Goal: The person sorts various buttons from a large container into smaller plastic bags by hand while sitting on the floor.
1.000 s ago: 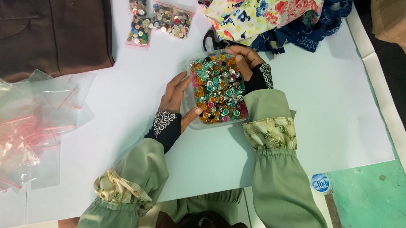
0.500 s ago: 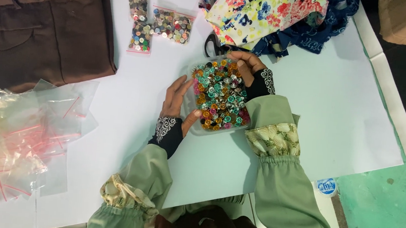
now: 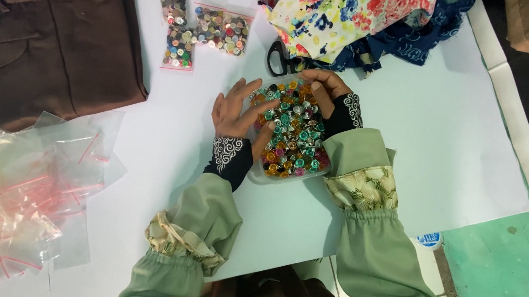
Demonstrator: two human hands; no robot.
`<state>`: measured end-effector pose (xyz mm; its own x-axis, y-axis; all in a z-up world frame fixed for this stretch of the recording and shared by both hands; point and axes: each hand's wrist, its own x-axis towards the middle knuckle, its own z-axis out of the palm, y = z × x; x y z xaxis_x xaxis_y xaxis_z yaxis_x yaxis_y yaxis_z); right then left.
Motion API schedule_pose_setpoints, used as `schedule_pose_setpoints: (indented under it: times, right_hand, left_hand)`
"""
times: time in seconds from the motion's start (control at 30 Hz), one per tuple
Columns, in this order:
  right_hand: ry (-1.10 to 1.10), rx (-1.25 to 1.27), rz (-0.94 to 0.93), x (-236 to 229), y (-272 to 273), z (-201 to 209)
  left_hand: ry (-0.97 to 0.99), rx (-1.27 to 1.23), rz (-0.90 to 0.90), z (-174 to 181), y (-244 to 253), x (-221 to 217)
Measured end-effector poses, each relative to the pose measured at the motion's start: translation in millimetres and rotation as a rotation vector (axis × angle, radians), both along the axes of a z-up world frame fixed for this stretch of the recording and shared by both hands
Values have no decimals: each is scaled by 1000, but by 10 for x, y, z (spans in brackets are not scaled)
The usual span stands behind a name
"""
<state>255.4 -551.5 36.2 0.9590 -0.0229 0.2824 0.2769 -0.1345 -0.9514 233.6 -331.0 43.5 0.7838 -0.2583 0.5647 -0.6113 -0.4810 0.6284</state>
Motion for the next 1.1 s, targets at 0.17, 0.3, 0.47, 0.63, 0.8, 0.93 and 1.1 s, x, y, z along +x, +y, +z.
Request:
schedule_pose_setpoints:
  times: [0.17, 0.3, 0.47, 0.63, 0.8, 0.93, 1.1]
  right_hand:
    - [4, -38, 11, -40, -14, 1]
    - [-18, -59, 25, 49, -102, -202]
    - [0, -58, 30, -3, -49, -67]
    - [-24, -112, 18, -53, -9, -15]
    - [70, 26, -10, -127, 72, 80]
    - [57, 22, -24, -214, 151, 188]
    - [39, 68, -34, -277, 152, 62]
  left_hand:
    - [1, -56, 32, 46, -59, 48]
    - [-11, -92, 94, -72, -88, 114]
    - [51, -81, 21, -102, -16, 118]
    - [97, -222, 16, -21, -49, 35]
    - [58, -153, -42, -152, 44, 33]
    - [48, -155, -66, -213, 88, 15]
    - [37, -164, -131, -253, 141, -34]
